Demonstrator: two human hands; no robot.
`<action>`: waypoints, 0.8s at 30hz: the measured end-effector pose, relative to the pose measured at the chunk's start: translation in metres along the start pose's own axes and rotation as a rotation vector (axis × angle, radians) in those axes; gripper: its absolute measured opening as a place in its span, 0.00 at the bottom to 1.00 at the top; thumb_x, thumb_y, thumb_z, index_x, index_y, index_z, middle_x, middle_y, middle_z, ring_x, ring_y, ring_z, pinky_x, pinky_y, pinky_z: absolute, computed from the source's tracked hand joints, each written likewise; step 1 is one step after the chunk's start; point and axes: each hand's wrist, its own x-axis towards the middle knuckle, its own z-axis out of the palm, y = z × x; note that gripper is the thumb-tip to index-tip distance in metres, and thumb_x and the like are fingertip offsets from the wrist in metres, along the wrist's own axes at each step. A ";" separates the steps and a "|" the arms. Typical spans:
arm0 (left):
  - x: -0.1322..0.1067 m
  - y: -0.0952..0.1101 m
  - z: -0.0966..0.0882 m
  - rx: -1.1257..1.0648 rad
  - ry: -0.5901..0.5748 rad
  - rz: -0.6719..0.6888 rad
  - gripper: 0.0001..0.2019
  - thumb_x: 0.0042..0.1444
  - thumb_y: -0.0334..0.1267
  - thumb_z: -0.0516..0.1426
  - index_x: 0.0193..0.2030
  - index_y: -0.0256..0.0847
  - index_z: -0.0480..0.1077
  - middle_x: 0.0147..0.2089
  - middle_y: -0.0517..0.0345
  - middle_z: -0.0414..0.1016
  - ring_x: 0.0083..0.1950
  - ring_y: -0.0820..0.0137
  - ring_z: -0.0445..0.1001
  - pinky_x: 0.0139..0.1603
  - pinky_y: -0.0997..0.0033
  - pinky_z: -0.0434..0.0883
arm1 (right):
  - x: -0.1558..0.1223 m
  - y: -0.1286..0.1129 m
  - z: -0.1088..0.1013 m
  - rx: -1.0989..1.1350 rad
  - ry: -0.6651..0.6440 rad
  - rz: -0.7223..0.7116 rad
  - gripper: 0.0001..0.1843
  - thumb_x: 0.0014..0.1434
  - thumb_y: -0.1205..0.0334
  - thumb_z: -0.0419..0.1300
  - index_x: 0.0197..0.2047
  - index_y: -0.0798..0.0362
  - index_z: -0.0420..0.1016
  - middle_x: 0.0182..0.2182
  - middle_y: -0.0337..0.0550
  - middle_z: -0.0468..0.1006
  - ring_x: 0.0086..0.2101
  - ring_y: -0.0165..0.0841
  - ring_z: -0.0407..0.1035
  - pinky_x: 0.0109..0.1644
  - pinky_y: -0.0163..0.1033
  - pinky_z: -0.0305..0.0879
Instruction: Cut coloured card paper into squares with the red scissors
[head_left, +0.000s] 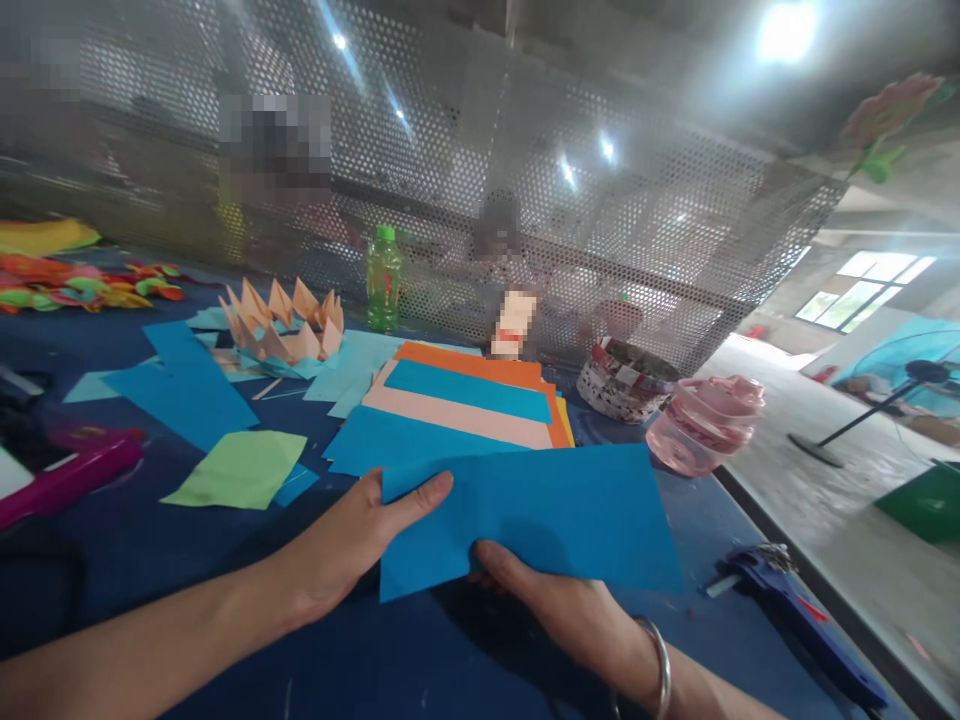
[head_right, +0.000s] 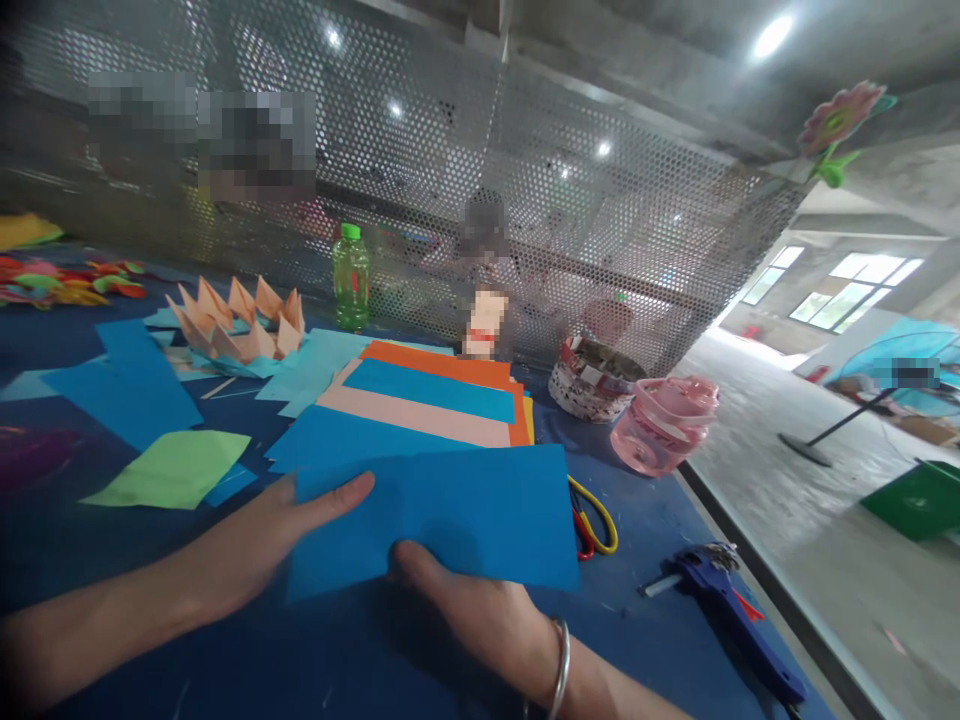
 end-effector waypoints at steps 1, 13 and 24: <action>-0.001 0.003 0.002 0.021 -0.024 -0.008 0.15 0.48 0.51 0.65 0.39 0.47 0.79 0.47 0.51 0.83 0.56 0.48 0.76 0.43 0.60 0.77 | 0.000 -0.001 0.001 0.003 0.003 0.001 0.20 0.57 0.43 0.61 0.30 0.50 0.82 0.31 0.44 0.84 0.33 0.40 0.79 0.46 0.43 0.75; -0.003 0.007 0.005 -0.032 -0.162 0.000 0.06 0.51 0.43 0.64 0.34 0.46 0.80 0.33 0.59 0.85 0.34 0.59 0.82 0.38 0.64 0.78 | 0.001 -0.006 0.005 0.103 0.002 -0.031 0.24 0.57 0.38 0.59 0.27 0.51 0.80 0.27 0.43 0.83 0.29 0.37 0.77 0.38 0.38 0.75; -0.004 0.007 0.006 -0.088 -0.110 -0.041 0.07 0.49 0.43 0.67 0.36 0.50 0.81 0.39 0.60 0.86 0.48 0.51 0.81 0.43 0.61 0.79 | -0.001 -0.009 0.002 0.046 0.022 -0.058 0.21 0.58 0.40 0.59 0.27 0.47 0.82 0.27 0.42 0.84 0.30 0.39 0.78 0.39 0.40 0.76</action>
